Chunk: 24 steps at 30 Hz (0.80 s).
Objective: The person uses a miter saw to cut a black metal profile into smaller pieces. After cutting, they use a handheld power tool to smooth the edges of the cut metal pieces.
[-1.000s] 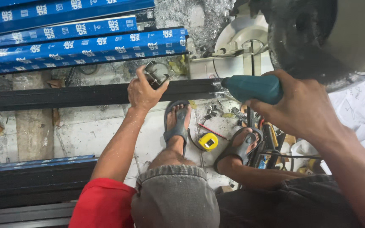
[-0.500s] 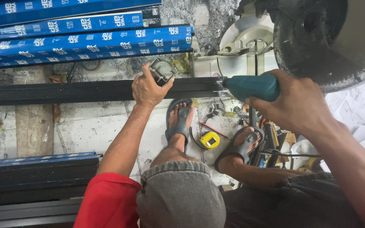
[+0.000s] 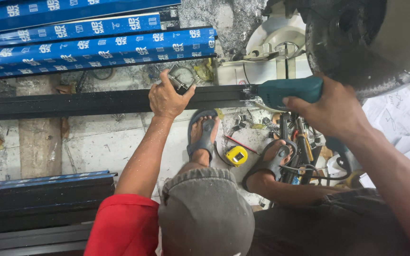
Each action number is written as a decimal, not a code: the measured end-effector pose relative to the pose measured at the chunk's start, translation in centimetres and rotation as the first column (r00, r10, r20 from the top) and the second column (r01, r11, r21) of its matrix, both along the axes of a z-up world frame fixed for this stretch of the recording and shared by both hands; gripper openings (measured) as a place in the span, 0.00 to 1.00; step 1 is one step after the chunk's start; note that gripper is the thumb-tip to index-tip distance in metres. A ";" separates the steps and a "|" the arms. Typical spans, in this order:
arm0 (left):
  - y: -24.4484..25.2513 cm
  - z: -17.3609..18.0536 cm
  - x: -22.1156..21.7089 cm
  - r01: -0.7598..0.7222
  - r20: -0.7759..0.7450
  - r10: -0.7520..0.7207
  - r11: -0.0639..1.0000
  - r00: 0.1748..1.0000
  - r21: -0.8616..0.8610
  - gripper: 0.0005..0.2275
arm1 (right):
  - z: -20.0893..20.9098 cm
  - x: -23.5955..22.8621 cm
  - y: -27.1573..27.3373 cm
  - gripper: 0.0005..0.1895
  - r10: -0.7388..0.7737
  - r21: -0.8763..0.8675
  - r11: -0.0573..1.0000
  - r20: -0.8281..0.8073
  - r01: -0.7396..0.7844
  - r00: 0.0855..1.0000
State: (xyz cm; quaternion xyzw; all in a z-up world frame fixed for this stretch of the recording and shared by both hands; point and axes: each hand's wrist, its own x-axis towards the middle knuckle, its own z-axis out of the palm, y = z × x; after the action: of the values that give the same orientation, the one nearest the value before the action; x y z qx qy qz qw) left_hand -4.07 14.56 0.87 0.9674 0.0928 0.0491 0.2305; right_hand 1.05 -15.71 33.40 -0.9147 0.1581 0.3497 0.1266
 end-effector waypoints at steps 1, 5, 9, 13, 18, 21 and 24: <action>0.0 -0.1 0.0 -0.005 -0.012 0.005 1.000 1.000 0.009 0.41 | -0.1 -0.2 0.0 0.28 -0.013 0.003 1.000 -0.023 0.013 1.000; -0.1 0.4 0.0 -0.001 -0.011 0.001 0.999 1.000 0.034 0.40 | 0.4 -0.8 0.9 0.29 -0.025 -0.027 0.999 -0.074 0.023 0.997; -0.2 0.0 0.1 0.005 -0.015 -0.004 0.999 1.000 0.045 0.41 | -1.0 -1.3 1.2 0.37 0.312 -0.061 0.945 -0.117 -0.320 0.943; -0.2 -0.3 0.1 0.012 0.021 -0.013 0.998 1.000 0.057 0.41 | -2.1 -1.4 2.2 0.32 0.691 -0.161 0.712 -0.012 -0.683 0.723; -0.6 0.4 0.2 0.014 0.095 -0.022 0.997 0.995 0.081 0.39 | -1.5 0.3 3.8 0.26 0.701 -0.189 0.692 -0.054 -0.696 0.711; -0.4 0.2 0.2 0.001 0.085 -0.007 0.998 0.996 0.069 0.39 | -0.3 1.5 4.1 0.29 0.627 -0.159 0.764 -0.043 -0.625 0.777; -0.3 0.2 0.6 0.004 0.037 -0.005 0.999 0.999 0.038 0.41 | 1.3 2.1 3.5 0.31 0.433 -0.117 0.891 -0.066 -0.438 0.899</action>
State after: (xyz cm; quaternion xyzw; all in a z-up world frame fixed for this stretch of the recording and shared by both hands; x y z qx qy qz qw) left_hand -3.51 14.25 1.09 0.9707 0.0855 0.0685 0.2139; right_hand 3.12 -12.25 34.75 -0.9263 -0.0262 0.3756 -0.0170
